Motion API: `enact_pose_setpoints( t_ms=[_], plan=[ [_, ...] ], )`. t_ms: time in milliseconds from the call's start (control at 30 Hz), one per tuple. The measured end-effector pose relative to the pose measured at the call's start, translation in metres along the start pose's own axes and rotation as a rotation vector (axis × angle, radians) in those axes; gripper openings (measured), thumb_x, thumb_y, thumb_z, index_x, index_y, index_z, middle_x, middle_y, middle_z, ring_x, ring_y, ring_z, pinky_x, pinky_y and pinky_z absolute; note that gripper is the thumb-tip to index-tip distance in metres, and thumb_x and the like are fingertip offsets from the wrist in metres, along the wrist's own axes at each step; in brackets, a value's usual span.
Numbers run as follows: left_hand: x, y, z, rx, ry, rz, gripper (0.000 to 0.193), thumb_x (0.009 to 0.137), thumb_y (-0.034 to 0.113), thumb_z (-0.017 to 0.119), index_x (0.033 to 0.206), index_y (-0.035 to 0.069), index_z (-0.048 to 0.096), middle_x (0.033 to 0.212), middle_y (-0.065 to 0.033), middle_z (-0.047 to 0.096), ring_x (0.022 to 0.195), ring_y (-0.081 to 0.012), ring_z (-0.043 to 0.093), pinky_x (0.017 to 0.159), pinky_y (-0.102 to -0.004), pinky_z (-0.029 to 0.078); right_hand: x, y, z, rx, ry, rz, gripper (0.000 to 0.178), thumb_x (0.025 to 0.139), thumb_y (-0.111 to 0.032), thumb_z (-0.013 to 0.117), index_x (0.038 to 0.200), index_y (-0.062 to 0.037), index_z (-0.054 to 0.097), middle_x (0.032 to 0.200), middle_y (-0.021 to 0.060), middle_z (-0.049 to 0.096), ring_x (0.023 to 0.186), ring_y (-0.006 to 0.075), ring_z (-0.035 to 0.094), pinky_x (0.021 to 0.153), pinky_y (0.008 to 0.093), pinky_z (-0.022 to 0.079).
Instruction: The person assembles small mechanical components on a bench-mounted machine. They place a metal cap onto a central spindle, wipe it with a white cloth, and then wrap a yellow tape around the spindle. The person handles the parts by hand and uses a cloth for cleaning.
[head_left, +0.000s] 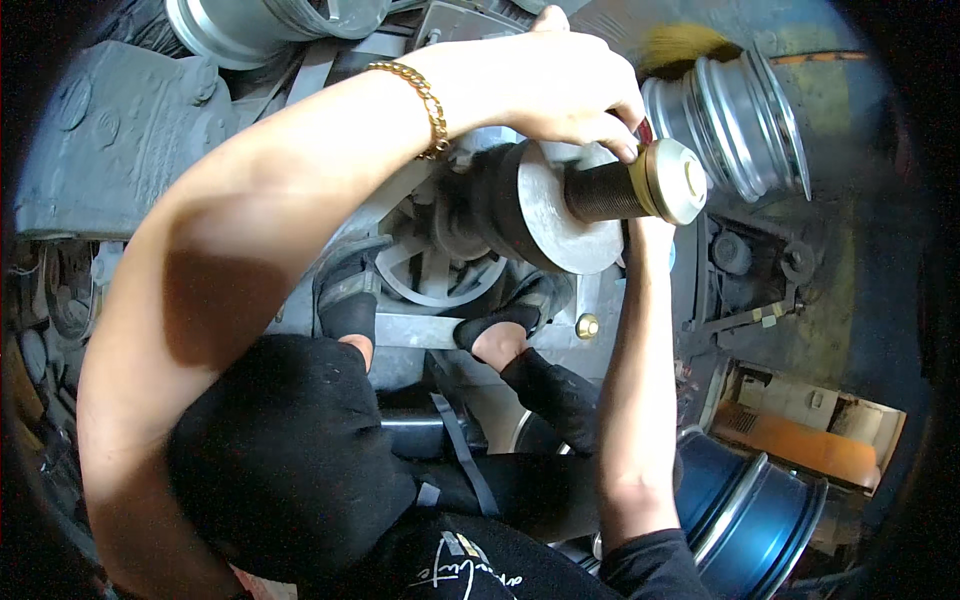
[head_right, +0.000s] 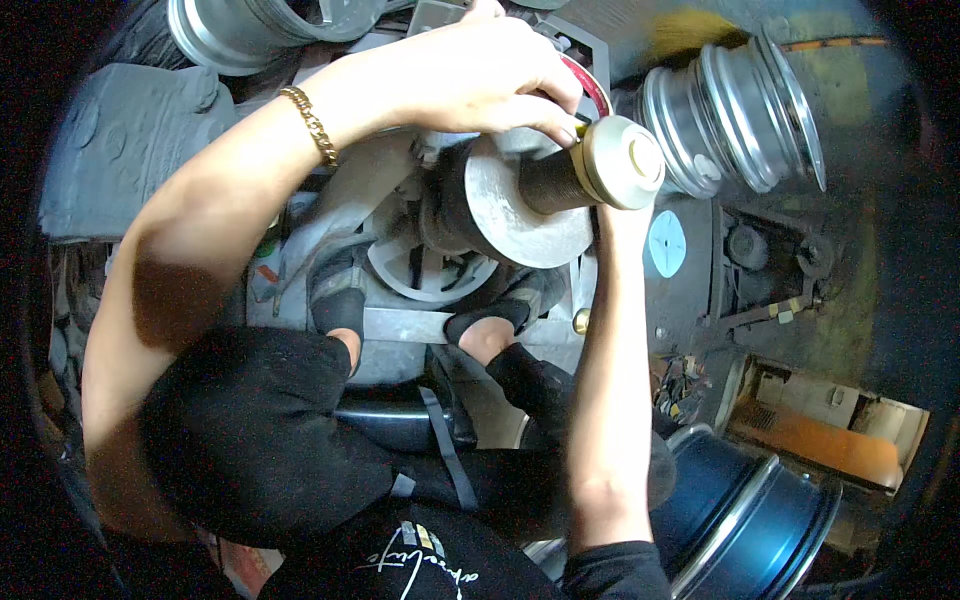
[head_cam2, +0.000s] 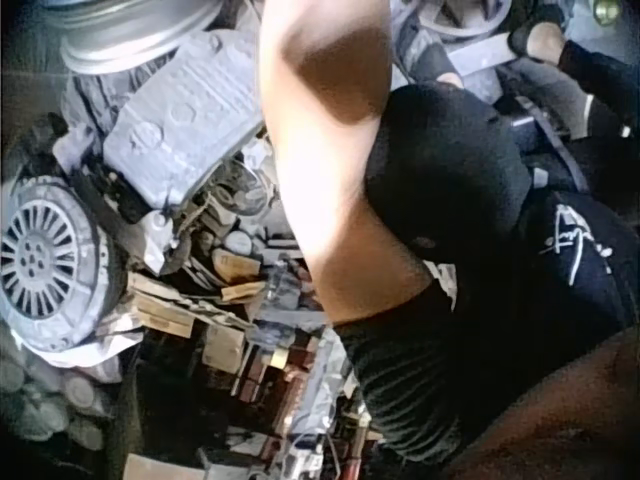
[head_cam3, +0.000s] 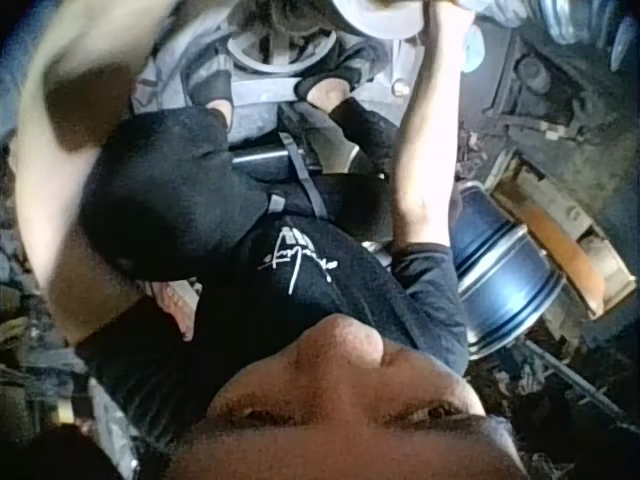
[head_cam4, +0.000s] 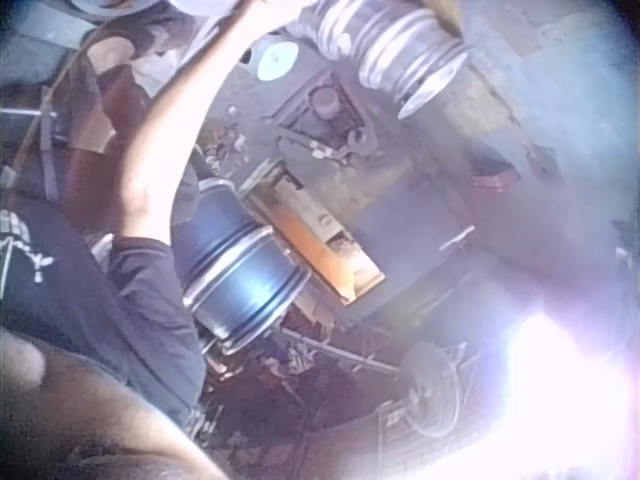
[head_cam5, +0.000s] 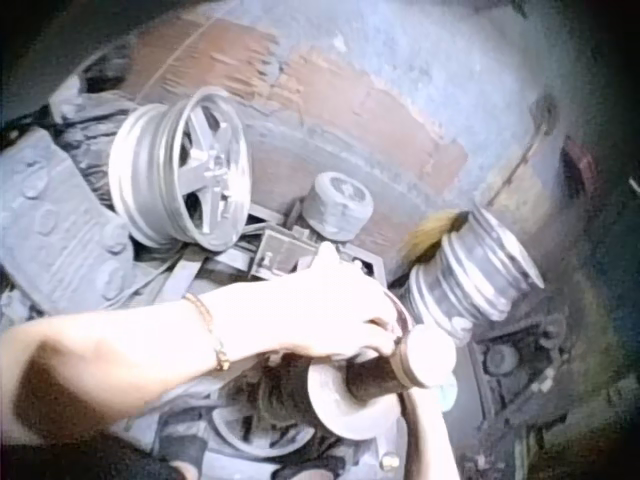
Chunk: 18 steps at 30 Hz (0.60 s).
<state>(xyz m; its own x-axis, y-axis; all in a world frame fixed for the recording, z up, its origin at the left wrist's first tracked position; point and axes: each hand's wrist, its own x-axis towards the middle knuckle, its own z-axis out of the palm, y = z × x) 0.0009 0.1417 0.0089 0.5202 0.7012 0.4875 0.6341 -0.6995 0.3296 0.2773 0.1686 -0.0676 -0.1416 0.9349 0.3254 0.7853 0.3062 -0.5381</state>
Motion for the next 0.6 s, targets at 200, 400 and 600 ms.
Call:
enact_pose_setpoints(
  t_ms=[200,400,600],
  plan=[
    [-0.002,0.003,0.000,-0.033,0.036,0.033,0.029,0.094,0.041,0.056,0.093,0.017,0.072,0.084,-0.0044,0.070,0.088,-0.0217,0.066,0.087,-0.0480,0.031,-0.058,-0.059,0.011,0.968,0.179,0.747,0.051,0.103,-0.041,0.042,0.138,-0.0041,0.049,0.135,0.0120,0.054,0.122,0.0261,0.053,0.105,0.0403,0.041],
    [0.000,0.003,-0.001,0.004,-0.035,0.022,0.031,0.089,0.046,0.061,0.107,0.024,0.075,0.102,0.0010,0.073,0.097,-0.0202,0.068,0.087,-0.0526,0.034,-0.062,-0.046,0.019,0.544,0.123,0.514,0.043,0.103,-0.031,0.043,0.124,0.0042,0.054,0.119,0.0204,0.060,0.111,0.0293,0.057,0.096,0.0421,0.043],
    [-0.002,0.000,0.004,0.047,0.104,0.080,0.029,0.092,0.044,0.059,0.103,0.022,0.073,0.095,-0.0001,0.071,0.096,-0.0191,0.067,0.087,-0.0502,0.032,-0.045,-0.001,0.006,0.234,-0.067,0.186,0.039,0.101,-0.022,0.043,0.122,0.0069,0.058,0.121,0.0282,0.061,0.112,0.0370,0.059,0.095,0.0403,0.044]
  ],
)
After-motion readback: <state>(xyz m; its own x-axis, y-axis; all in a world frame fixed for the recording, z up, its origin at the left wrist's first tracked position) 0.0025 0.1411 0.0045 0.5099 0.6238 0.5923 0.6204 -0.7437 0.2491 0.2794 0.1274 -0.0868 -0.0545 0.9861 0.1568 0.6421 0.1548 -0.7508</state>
